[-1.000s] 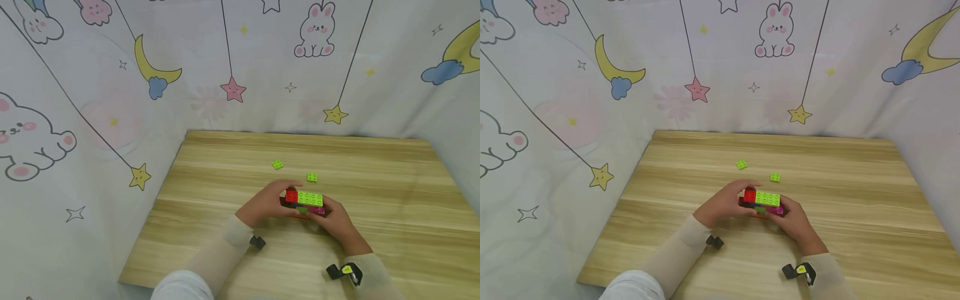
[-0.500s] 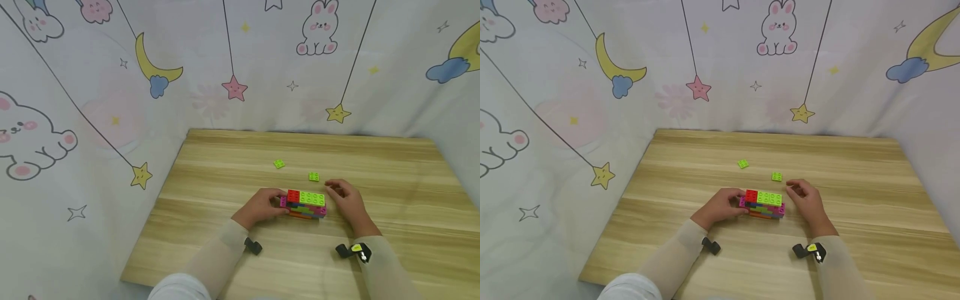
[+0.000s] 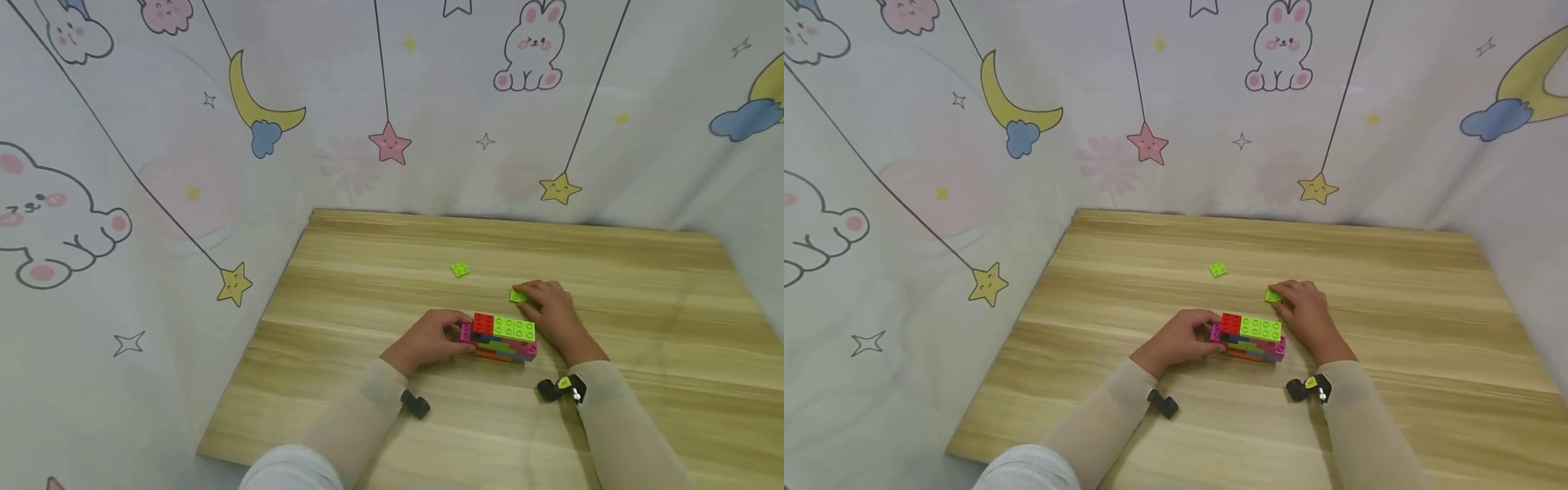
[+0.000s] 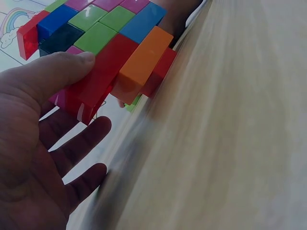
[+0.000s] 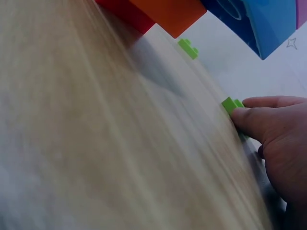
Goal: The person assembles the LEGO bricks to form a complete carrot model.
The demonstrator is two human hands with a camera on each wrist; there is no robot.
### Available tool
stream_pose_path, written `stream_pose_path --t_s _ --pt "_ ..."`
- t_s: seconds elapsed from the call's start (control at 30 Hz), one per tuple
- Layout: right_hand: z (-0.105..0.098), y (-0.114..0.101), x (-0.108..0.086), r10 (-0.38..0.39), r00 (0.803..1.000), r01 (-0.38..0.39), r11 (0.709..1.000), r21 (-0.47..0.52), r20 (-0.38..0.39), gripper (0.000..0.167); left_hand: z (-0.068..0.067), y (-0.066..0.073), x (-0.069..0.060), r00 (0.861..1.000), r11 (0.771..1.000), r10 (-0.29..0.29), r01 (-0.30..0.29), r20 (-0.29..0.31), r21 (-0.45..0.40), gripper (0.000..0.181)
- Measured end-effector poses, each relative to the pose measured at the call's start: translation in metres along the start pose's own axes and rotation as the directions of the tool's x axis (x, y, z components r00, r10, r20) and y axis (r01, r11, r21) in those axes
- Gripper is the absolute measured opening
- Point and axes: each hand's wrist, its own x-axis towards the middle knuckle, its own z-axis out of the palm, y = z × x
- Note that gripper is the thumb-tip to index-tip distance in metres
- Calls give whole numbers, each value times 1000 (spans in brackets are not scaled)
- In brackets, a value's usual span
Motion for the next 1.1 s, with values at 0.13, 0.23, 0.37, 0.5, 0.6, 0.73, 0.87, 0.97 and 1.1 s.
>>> stream_pose_path --t_s 0.13,0.23,0.37,0.5,0.6,0.73,0.87,0.97,1.1 --pt "-2 -1 -6 25 999 -24 999 30 -30 37 1 0 0 1000 1000 0 0 2 -13 38" --pt "-6 -7 -15 90 993 -82 992 99 -79 36 1 1 0 1000 1000 5 -5 3 -20 38" --pt "-18 -22 -34 211 961 -166 958 232 -181 32 0 2 0 1000 1000 9 -9 3 -15 39" --pt "-34 -40 -52 228 940 -122 920 372 -256 29 0 2 1 1000 1000 4 -4 1 -3 40" --pt "-44 -54 -61 144 944 9 888 460 -297 32 1 2 1 1000 1000 2 -2 0 6 39" --pt "-53 -65 -65 -27 937 214 831 514 -347 43 0 2 2 1000 1000 6 -6 -8 4 39" --pt "-53 -71 -66 -146 920 329 792 514 -363 50 0 2 3 1000 1000 13 -13 -10 -9 40" --pt "-52 -75 -68 -162 925 328 798 505 -345 51 1 1 3 1000 1000 16 -16 -11 -5 40" --pt "-52 -76 -70 -164 934 308 823 477 -318 50 1 0 2 1000 1000 22 -22 -11 3 40"
